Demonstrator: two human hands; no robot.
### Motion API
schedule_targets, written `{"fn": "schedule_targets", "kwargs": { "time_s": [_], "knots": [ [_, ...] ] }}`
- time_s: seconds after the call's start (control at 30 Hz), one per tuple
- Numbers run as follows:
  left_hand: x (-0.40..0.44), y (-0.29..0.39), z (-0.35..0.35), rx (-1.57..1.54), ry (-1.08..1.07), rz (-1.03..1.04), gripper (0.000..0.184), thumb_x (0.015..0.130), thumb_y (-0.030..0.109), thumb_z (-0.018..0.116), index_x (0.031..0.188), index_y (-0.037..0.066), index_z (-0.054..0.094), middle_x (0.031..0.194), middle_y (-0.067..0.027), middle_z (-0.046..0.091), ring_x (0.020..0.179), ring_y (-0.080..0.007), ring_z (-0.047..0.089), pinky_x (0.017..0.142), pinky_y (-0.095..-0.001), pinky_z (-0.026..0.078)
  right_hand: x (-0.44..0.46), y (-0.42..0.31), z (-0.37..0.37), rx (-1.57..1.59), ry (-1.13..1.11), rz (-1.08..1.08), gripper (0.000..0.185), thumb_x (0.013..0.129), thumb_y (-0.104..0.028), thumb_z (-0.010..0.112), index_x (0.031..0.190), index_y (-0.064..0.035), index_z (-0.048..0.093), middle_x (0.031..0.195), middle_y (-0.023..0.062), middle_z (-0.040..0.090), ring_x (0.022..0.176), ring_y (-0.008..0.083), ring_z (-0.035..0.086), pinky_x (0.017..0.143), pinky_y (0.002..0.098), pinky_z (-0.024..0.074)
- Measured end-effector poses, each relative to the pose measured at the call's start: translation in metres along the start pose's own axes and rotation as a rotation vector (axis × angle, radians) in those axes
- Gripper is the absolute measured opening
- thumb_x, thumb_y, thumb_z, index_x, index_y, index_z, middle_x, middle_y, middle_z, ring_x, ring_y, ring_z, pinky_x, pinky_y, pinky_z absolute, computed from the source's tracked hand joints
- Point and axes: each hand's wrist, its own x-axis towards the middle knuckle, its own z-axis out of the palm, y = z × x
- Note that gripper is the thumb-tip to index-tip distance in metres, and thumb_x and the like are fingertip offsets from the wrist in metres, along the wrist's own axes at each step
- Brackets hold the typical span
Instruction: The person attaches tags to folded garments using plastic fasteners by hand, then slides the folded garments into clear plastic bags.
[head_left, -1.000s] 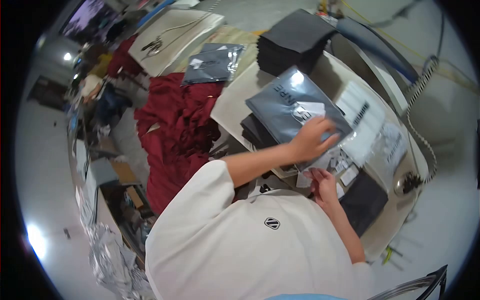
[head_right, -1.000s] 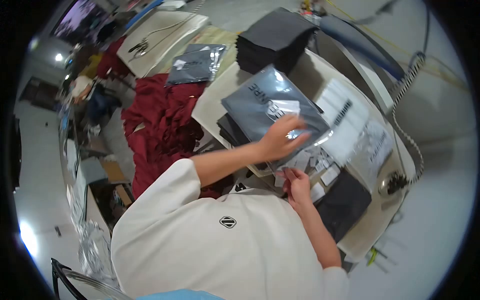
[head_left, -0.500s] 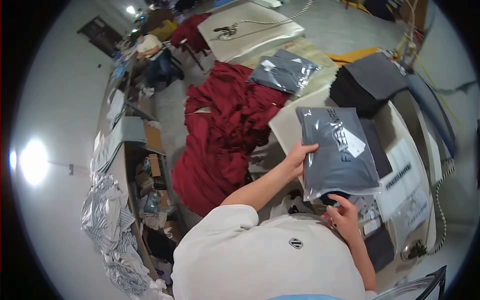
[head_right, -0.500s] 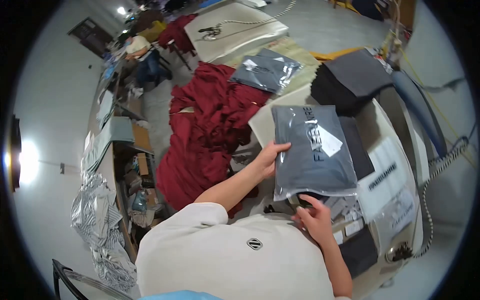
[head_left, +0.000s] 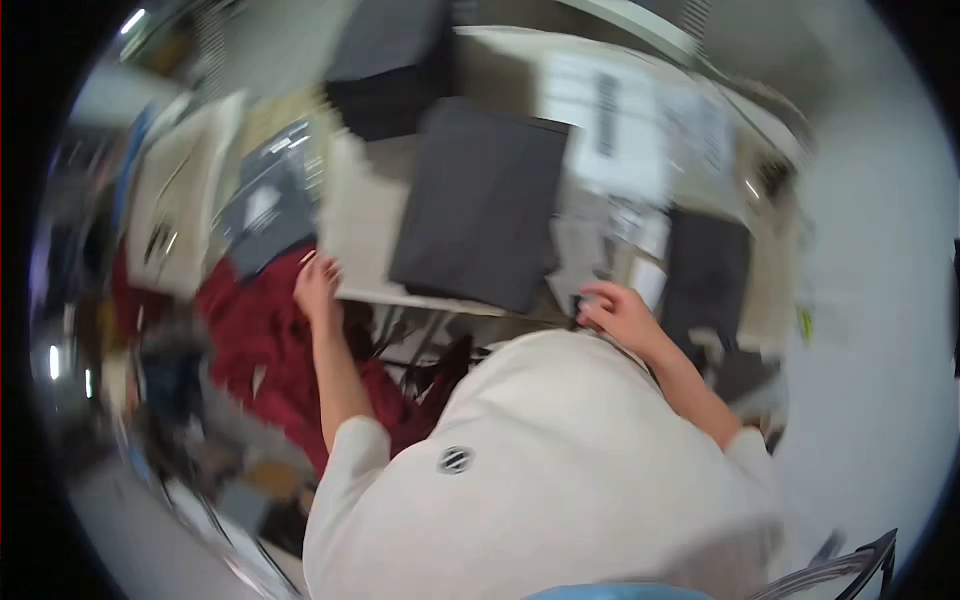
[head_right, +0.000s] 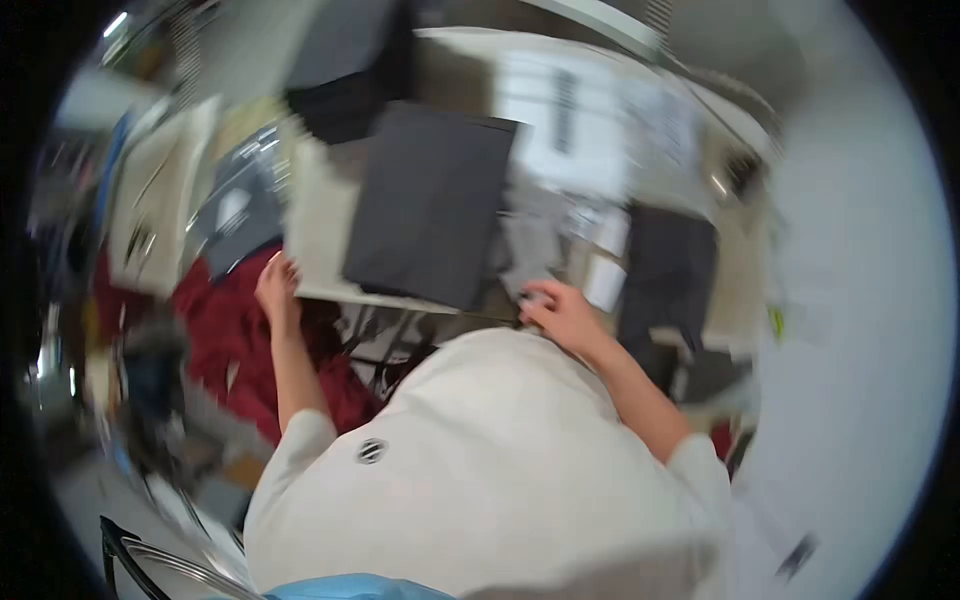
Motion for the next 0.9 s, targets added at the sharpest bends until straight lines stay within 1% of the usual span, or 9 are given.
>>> {"fn": "schedule_targets", "kwargs": {
  "time_s": [0.07,0.13,0.27,0.33,0.43,0.63,0.77,0.83,0.9],
  "knots": [
    [-0.035,0.003,0.059,0.088,-0.110,0.123,0.023,0.101,0.019,0.065,0.117,0.003,0.069,0.094,-0.0069,0.070,0.080,-0.0120,0.066,0.069,-0.0234,0.052,-0.016,0.010,-0.015,0.087,0.144,0.036,0.032,0.099,-0.013,0.063,0.128,0.0009,0.062,0.088,0.0064,0.072,0.073,0.0088,0.062,0.064,0.0259,0.0507],
    [-0.094,0.015,0.113,0.192,-0.126,0.515,0.020,0.101,0.014,0.064,0.115,0.001,0.069,0.096,-0.0070,0.071,0.082,-0.0120,0.066,0.072,-0.0261,0.054,-0.028,0.030,-0.034,0.140,0.227,0.054,0.030,0.099,-0.013,0.064,0.125,0.0015,0.064,0.087,0.0060,0.072,0.071,0.0080,0.061,0.063,0.0253,0.0501],
    [-0.222,0.046,0.225,0.460,-0.727,1.145,0.014,0.092,0.002,0.067,0.105,0.004,0.071,0.096,-0.0119,0.071,0.082,-0.0230,0.069,0.074,-0.0324,0.055,-0.031,0.064,-0.075,0.136,0.406,0.024,0.025,0.099,-0.013,0.064,0.119,0.0010,0.067,0.085,0.0047,0.072,0.066,0.0062,0.058,0.060,0.0239,0.0482],
    [-0.260,0.025,0.274,0.589,-1.098,1.054,0.022,0.086,0.003,0.072,0.108,0.003,0.068,0.105,-0.0127,0.068,0.092,-0.0321,0.069,0.076,-0.0382,0.057,-0.025,0.092,-0.104,0.164,0.482,0.021,0.023,0.099,-0.014,0.065,0.115,0.0024,0.068,0.084,0.0054,0.072,0.065,0.0075,0.059,0.059,0.0245,0.0480],
    [-0.282,-0.031,0.350,0.813,-1.222,1.018,0.024,0.090,0.013,0.066,0.112,0.003,0.068,0.119,-0.0135,0.065,0.103,-0.0355,0.066,0.086,-0.0448,0.055,-0.030,0.098,-0.134,0.181,0.493,0.010,0.022,0.099,-0.014,0.066,0.113,0.0030,0.068,0.084,0.0056,0.071,0.064,0.0081,0.059,0.059,0.0246,0.0478],
    [-0.248,-0.124,0.438,1.221,-1.020,1.231,0.028,0.091,0.011,0.059,0.115,0.004,0.070,0.126,-0.0157,0.066,0.112,-0.0405,0.063,0.092,-0.0467,0.053,-0.044,0.110,-0.178,0.270,0.457,-0.038,0.021,0.099,-0.014,0.066,0.112,0.0025,0.068,0.084,0.0047,0.071,0.066,0.0078,0.059,0.060,0.0233,0.0477],
    [-0.240,-0.071,0.445,1.175,-1.095,1.192,0.028,0.089,0.008,0.062,0.115,0.004,0.072,0.115,-0.0158,0.071,0.107,-0.0382,0.066,0.088,-0.0429,0.055,-0.065,0.134,-0.190,0.314,0.406,-0.039,0.021,0.099,-0.014,0.066,0.112,0.0024,0.069,0.084,0.0043,0.071,0.069,0.0076,0.061,0.060,0.0234,0.0482],
    [-0.249,-0.036,0.430,0.797,-0.794,1.107,0.021,0.092,0.005,0.064,0.110,0.003,0.074,0.104,-0.0131,0.075,0.097,-0.0292,0.071,0.083,-0.0353,0.056,-0.066,0.148,-0.199,0.318,0.391,-0.058,0.021,0.099,-0.014,0.066,0.112,0.0022,0.069,0.084,0.0042,0.071,0.070,0.0076,0.061,0.060,0.0234,0.0486],
    [-0.249,-0.012,0.425,0.704,-0.706,0.633,0.015,0.095,0.005,0.066,0.107,0.001,0.075,0.105,-0.0091,0.076,0.088,-0.0164,0.071,0.079,-0.0274,0.054,-0.074,0.166,-0.196,0.306,0.374,-0.056,0.021,0.099,-0.014,0.066,0.111,0.0018,0.069,0.084,0.0041,0.071,0.071,0.0076,0.063,0.061,0.0236,0.0494]
  ]
}}
